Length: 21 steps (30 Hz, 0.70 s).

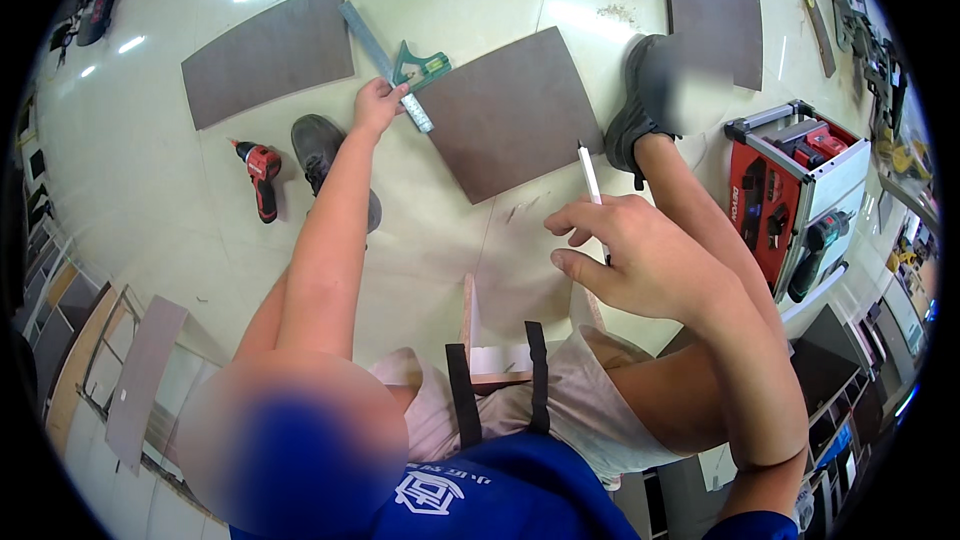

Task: The person sits on the floor and uses a combination square and a white marker to measure and mark lines on several flat board pieces. They repeatedly position the square, draw straight lines, and adjust the tool across different boards.

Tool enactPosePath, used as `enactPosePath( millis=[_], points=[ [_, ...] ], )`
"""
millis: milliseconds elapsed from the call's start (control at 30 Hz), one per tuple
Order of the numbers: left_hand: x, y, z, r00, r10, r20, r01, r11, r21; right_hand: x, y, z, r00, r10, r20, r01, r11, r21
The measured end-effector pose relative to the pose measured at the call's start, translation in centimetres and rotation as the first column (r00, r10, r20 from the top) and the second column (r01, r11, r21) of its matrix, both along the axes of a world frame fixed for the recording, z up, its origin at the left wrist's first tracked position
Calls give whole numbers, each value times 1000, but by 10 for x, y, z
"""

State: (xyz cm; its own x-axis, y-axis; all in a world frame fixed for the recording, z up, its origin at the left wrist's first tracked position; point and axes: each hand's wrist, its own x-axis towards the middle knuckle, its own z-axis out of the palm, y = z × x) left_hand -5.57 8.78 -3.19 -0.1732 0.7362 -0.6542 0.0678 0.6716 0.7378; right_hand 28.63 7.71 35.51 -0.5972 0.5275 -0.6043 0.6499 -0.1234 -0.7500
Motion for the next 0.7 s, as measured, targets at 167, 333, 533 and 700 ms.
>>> enactPosePath(
  millis=[167, 333, 533, 700],
  points=[
    [-13, 0, -6, 963, -175, -205, 179, 984, 3, -20, -18, -22, 992, -125, -25, 115, 964, -239],
    [1, 7, 1, 998, -63, -5, 62, 992, -113, -27, -56, -113, 995, 100, -18, -101, 993, -64],
    [-10, 7, 2, 991, -122, 60, 128, 986, -105, -66, -30, -241, 997, 63, -41, -62, 997, 45],
    [3, 8, 28, 972, -234, 3, 232, 961, -152, -77, -33, -295, 987, -130, -99, 149, 966, 213]
  ],
)
